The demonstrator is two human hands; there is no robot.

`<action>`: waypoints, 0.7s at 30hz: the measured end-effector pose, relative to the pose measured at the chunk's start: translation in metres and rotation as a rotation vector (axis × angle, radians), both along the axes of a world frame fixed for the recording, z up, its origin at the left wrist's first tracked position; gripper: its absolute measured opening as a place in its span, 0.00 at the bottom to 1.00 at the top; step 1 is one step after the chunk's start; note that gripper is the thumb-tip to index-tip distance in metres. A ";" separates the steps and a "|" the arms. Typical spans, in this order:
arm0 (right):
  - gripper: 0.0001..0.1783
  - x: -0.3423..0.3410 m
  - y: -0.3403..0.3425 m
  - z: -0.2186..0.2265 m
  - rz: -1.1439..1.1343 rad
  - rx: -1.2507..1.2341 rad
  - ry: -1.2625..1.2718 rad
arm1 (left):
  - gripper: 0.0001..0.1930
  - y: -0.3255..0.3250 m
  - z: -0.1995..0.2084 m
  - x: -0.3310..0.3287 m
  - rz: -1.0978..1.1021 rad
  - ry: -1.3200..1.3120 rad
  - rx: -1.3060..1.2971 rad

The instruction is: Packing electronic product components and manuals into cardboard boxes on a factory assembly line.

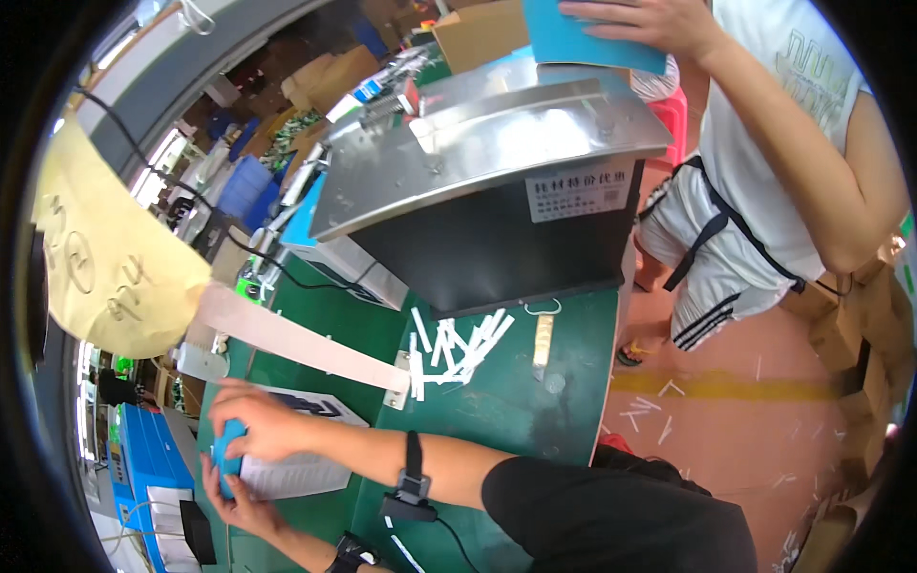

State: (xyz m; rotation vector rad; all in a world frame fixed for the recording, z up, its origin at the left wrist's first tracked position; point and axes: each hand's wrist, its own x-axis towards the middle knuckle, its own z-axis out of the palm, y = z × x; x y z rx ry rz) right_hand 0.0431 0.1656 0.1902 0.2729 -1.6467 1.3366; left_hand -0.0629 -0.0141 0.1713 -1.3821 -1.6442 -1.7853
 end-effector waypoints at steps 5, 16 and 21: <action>0.15 0.004 0.025 -0.043 0.005 -0.068 0.138 | 0.12 0.026 -0.008 0.029 0.496 0.613 -0.093; 0.22 0.021 0.020 -0.033 -0.187 0.072 0.263 | 0.13 0.043 -0.032 0.039 0.509 0.571 0.113; 0.18 0.028 0.026 -0.044 -0.310 0.175 0.308 | 0.11 0.050 -0.038 0.050 0.486 0.506 0.113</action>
